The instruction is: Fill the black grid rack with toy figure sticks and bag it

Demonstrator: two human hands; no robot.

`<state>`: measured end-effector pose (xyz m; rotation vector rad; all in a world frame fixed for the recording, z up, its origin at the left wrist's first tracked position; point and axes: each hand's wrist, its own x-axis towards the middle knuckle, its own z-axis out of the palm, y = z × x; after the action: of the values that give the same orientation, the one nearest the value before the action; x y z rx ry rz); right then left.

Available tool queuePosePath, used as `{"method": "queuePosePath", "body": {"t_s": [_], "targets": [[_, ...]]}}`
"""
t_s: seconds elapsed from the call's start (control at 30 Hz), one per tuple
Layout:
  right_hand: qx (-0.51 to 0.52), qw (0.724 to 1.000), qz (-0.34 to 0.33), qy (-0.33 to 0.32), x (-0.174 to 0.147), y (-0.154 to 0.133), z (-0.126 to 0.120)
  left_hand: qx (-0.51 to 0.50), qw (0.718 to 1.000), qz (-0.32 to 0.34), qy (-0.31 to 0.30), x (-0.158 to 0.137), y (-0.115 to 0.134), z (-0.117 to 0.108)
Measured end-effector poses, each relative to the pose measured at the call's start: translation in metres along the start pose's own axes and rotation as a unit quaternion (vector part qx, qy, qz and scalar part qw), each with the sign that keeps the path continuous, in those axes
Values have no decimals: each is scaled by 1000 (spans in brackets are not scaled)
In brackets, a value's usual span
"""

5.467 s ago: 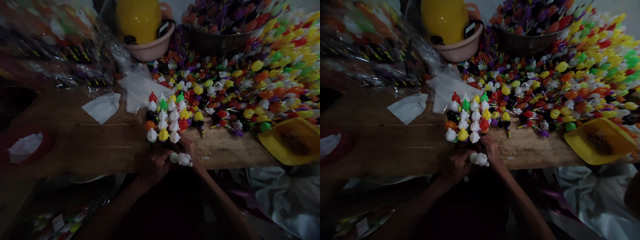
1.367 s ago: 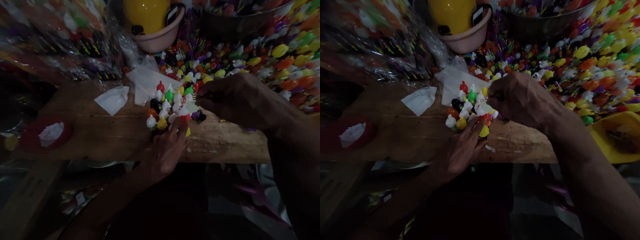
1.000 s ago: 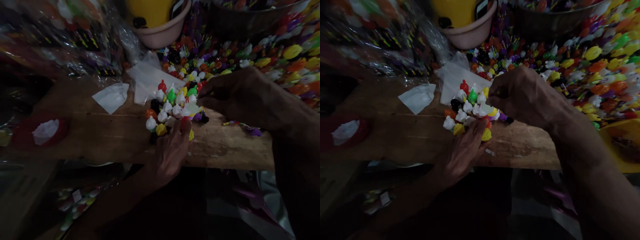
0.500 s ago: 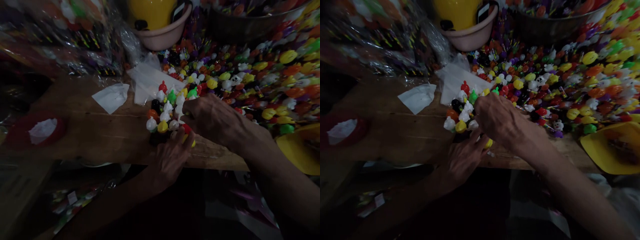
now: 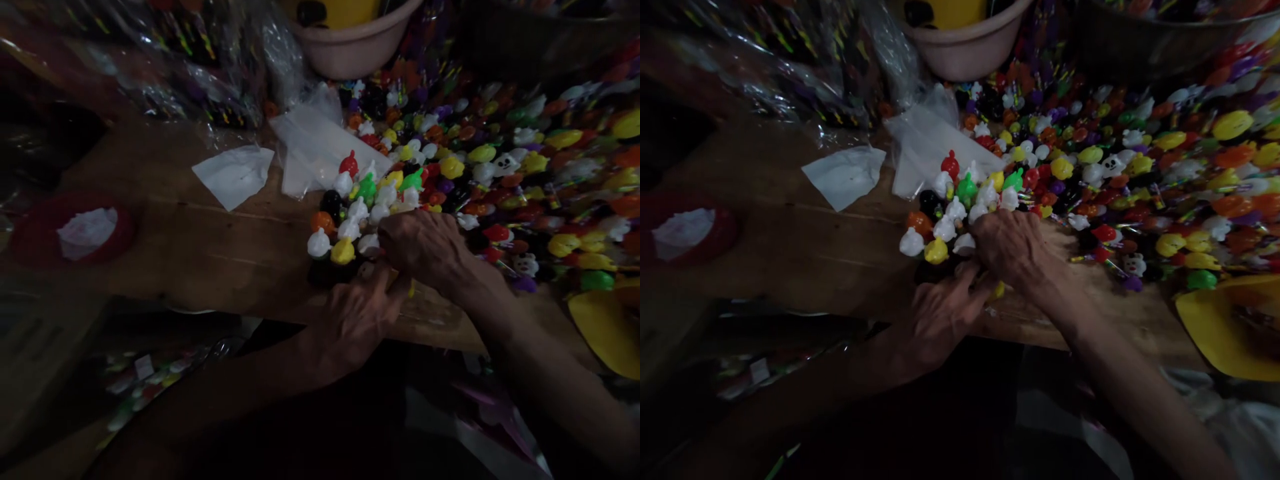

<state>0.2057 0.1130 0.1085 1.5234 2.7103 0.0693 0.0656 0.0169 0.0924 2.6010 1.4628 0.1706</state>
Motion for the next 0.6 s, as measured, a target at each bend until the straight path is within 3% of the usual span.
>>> {"method": "queuePosePath", "body": {"t_s": [0.13,0.27,0.37,0.47,0.53,0.6], "targets": [[14,999,12,-46,-2,-3,-31,-16,999,-8,-42,2,-5,-5],[38,998,40,-31,-1,-6,-46,-29,999,-13,-17,-3,-1,-5],[47,998,14,38,2,-1,-24,-35,997,-10,69,-23,-1,-5],[77,991,-21,110,3,10,1,-72,980,-19,182,-53,-17,-1],[102,986,-38,124,1,17,4,-106,967,-83,218,-71,-38,7],[118,980,-43,156,-8,19,-8,-149,948,-187,211,-82,-63,19]]}}
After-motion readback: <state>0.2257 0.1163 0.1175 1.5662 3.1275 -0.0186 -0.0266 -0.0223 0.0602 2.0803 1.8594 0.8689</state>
